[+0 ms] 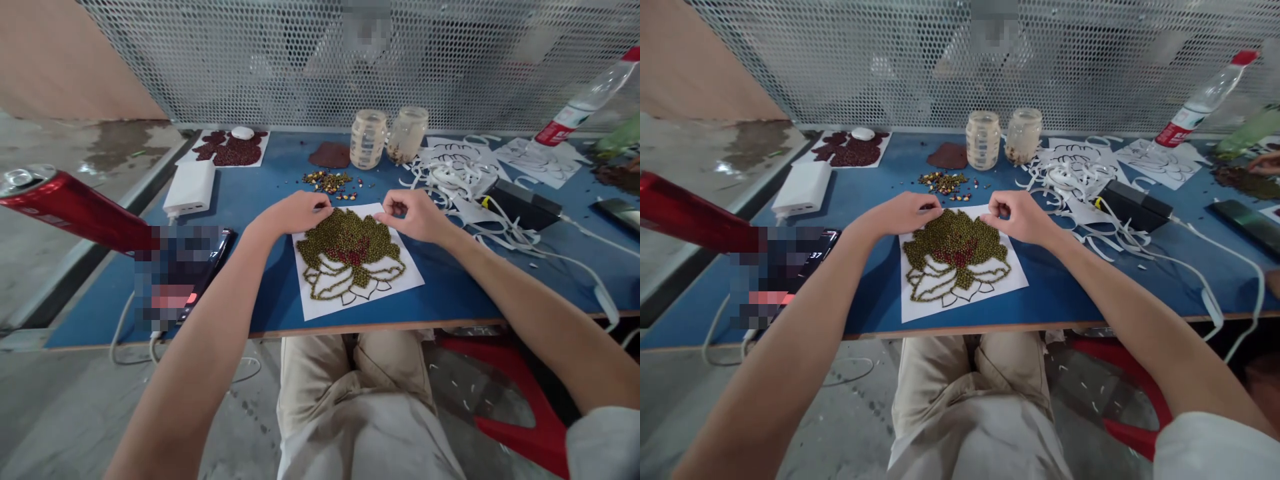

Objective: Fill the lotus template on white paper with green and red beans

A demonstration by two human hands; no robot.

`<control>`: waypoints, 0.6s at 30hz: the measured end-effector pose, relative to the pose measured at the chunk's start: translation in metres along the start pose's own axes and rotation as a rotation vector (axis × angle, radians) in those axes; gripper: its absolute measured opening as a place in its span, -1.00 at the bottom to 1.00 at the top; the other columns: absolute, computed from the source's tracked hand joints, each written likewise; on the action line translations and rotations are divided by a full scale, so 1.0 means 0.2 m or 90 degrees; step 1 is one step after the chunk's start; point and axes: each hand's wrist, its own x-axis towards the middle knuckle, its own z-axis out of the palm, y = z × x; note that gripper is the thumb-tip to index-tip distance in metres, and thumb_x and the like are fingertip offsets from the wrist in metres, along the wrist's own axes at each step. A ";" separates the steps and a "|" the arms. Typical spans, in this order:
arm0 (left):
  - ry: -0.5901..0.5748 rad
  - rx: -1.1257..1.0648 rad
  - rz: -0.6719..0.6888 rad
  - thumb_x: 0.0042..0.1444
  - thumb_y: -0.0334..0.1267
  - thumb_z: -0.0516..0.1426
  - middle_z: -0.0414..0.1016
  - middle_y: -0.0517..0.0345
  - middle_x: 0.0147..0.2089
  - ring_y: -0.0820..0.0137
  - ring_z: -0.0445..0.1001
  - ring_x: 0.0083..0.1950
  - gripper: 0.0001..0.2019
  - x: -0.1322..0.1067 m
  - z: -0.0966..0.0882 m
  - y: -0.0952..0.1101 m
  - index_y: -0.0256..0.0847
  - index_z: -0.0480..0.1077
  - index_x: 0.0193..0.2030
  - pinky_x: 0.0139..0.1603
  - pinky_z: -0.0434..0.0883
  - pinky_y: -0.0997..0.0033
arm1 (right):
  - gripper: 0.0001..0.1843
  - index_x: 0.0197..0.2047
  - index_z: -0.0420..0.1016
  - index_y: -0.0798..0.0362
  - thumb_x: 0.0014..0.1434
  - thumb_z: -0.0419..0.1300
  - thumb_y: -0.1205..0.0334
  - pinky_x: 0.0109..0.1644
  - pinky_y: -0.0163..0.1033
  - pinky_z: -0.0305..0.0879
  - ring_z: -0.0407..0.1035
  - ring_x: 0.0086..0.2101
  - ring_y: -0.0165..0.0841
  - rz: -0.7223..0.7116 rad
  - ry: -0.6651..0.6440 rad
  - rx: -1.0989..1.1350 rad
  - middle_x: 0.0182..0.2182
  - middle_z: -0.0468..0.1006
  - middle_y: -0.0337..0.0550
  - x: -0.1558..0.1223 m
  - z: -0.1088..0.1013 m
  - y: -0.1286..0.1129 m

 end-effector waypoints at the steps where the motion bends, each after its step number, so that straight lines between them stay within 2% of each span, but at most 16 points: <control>1: 0.003 -0.004 0.004 0.44 -0.02 0.03 0.69 0.03 -0.16 0.27 0.55 -0.19 -0.65 0.00 0.00 -0.01 -0.14 0.59 -0.08 -0.13 0.33 0.26 | -0.58 -0.40 0.31 -0.04 0.29 0.43 0.01 -0.29 -0.14 0.11 0.16 -0.43 -0.38 -0.014 -0.013 -0.003 -0.47 0.37 -0.30 -0.01 -0.01 0.00; 6: 0.014 -0.017 0.019 0.44 -0.03 0.03 0.67 0.07 -0.20 0.31 0.51 -0.25 -0.65 0.01 0.01 -0.01 -0.14 0.58 -0.08 -0.14 0.33 0.27 | -0.59 -0.39 0.29 -0.05 0.33 0.37 -0.03 -0.30 -0.13 0.11 0.14 -0.45 -0.38 -0.006 -0.016 -0.018 -0.48 0.37 -0.28 -0.01 -0.06 0.00; 10: 0.006 -0.025 0.015 0.44 -0.04 0.04 0.66 0.07 -0.20 0.32 0.51 -0.24 -0.67 0.01 0.01 0.01 -0.14 0.57 -0.09 -0.13 0.34 0.28 | -0.60 -0.36 0.28 -0.08 0.36 0.32 -0.06 -0.28 -0.12 0.11 0.09 -0.47 -0.35 0.084 0.027 -0.090 -0.55 0.25 -0.31 -0.02 -0.09 0.00; 13: -0.003 -0.027 -0.001 0.44 -0.04 0.04 0.67 0.07 -0.20 0.32 0.51 -0.23 -0.67 0.01 0.00 0.02 -0.14 0.57 -0.08 -0.13 0.34 0.29 | -0.60 -0.35 0.27 -0.08 0.36 0.31 -0.10 -0.27 -0.11 0.13 0.09 -0.47 -0.34 0.123 0.060 -0.120 -0.56 0.24 -0.29 -0.01 -0.11 0.00; 18: -0.010 -0.022 0.007 0.46 0.01 0.01 0.67 0.05 -0.18 0.32 0.52 -0.21 -0.62 0.00 -0.01 0.02 -0.15 0.58 -0.10 -0.10 0.35 0.28 | -0.57 -0.35 0.26 -0.10 0.36 0.30 -0.15 -0.26 -0.09 0.13 0.11 -0.46 -0.32 0.120 0.052 -0.104 -0.54 0.23 -0.28 -0.01 -0.12 0.03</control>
